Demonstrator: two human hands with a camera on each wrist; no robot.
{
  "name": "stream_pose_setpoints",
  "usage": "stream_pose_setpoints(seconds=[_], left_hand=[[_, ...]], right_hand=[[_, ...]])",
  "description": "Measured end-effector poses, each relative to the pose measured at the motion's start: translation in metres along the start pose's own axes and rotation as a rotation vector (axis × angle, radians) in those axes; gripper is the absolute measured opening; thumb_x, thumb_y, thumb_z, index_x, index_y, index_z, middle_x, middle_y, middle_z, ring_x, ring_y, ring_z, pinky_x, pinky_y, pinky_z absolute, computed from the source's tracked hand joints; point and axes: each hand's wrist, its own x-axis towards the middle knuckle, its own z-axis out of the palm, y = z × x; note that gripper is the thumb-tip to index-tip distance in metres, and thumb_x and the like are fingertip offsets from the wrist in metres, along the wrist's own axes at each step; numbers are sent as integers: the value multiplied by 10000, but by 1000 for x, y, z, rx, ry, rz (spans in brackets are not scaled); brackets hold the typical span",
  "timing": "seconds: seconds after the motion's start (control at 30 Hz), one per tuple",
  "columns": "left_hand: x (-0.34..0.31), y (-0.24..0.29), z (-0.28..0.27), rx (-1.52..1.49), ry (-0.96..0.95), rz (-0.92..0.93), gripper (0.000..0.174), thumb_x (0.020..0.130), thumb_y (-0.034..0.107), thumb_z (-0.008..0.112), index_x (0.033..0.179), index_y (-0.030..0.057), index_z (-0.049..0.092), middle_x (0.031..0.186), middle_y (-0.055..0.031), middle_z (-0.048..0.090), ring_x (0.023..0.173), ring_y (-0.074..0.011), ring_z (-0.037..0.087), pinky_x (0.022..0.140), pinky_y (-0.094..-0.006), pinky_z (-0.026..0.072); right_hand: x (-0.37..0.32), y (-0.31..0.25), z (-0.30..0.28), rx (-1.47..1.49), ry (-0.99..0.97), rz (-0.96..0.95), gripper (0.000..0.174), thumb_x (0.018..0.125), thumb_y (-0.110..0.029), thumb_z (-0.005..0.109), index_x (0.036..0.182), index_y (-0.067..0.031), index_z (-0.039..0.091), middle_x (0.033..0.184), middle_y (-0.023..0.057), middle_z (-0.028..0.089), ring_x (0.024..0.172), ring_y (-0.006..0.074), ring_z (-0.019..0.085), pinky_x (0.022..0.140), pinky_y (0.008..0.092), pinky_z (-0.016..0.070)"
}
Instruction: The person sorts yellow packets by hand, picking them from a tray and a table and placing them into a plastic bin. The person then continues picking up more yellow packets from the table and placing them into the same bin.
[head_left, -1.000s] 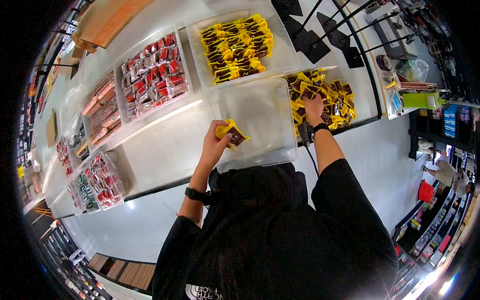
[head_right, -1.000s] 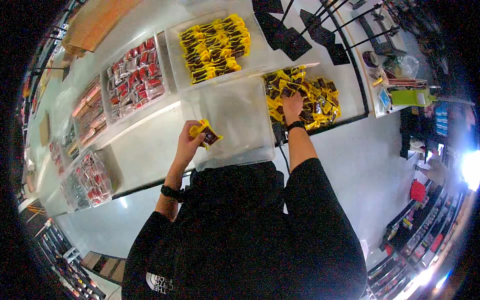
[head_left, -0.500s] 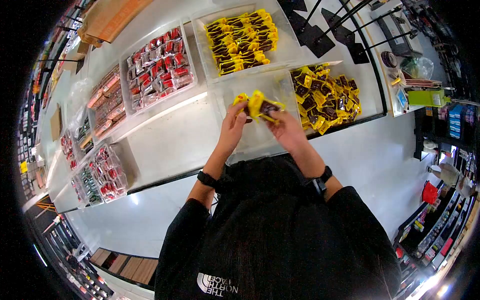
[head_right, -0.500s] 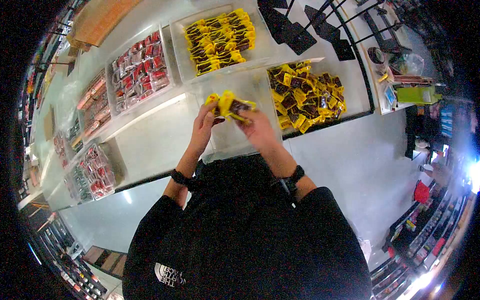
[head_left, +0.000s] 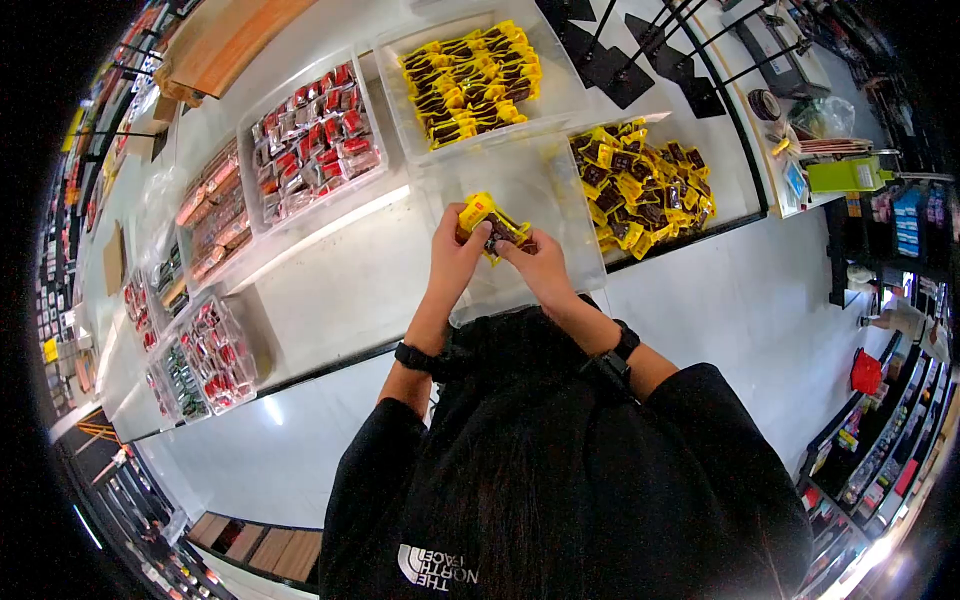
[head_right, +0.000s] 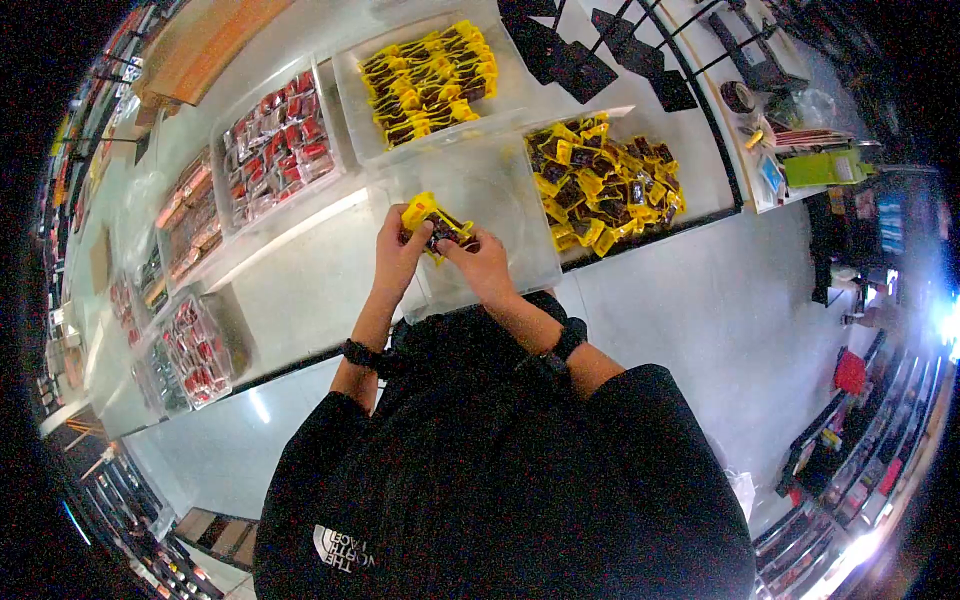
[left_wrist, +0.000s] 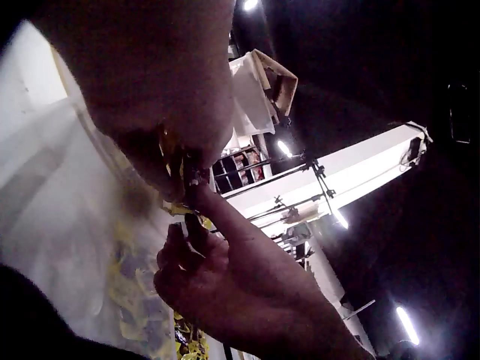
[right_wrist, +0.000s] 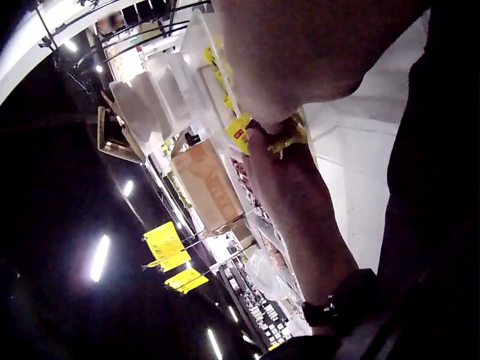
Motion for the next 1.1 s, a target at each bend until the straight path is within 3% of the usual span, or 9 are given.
stream_pose_setpoints(seconds=[0.17,0.23,0.43,0.67,0.77,0.83,0.93,1.07,1.1], left_hand=[[1,3,2,-20,-3,46,175,826,129,572,936,30,478,740,-24,545,641,-85,506,569,-222,425],[0,3,-1,54,-60,1,255,818,123,581,1012,29,443,791,-55,554,680,-104,529,599,-234,445],[-2,-5,2,-223,-63,-75,644,790,73,600,1273,35,176,983,-162,528,838,-191,568,693,-283,479],[-11,3,10,-260,-27,-55,714,782,43,594,1301,73,105,1008,-167,516,854,-201,566,710,-275,473],[-8,-8,10,-212,2,69,562,801,53,571,1261,68,250,980,-124,532,849,-175,558,702,-261,463],[-2,-14,3,46,-183,-23,309,825,69,535,1119,50,439,952,-72,546,855,-140,535,730,-249,441],[-7,-5,10,-185,-274,-50,134,841,79,503,965,39,530,937,-31,548,865,-112,510,767,-238,415],[-7,-5,9,-163,-242,-91,135,831,49,490,959,47,528,933,-24,545,881,-110,501,797,-239,399],[-5,-10,6,-189,-216,-87,140,825,40,486,958,47,528,930,-22,541,879,-108,499,796,-238,400]], right_hand=[[-1,2,1,-114,169,-61,383,723,-217,693,968,33,537,827,87,601,719,125,557,630,252,452],[-9,-16,1,148,41,-26,407,722,-201,691,1016,20,518,856,91,600,749,130,568,647,256,468],[-3,-16,-9,133,-63,-4,446,720,-183,690,1070,7,489,896,80,588,776,131,567,630,250,473],[-3,-9,-6,203,-33,68,470,725,-186,688,1091,6,466,945,89,572,813,146,572,647,262,474],[1,-12,-5,280,-45,160,465,722,-179,691,1077,5,453,955,91,569,818,155,576,651,271,478],[3,-12,-7,285,-64,185,436,722,-169,691,1048,-1,455,964,90,567,818,158,578,660,278,483],[4,-18,-17,209,-123,196,432,723,-165,692,1036,-3,444,939,89,573,814,160,580,674,280,484],[16,-11,-36,104,-201,189,397,733,-184,686,1021,4,485,895,82,595,812,156,580,679,286,485],[28,-6,-47,-94,-220,52,380,734,-199,683,1004,5,512,887,87,605,812,157,580,688,291,481]])
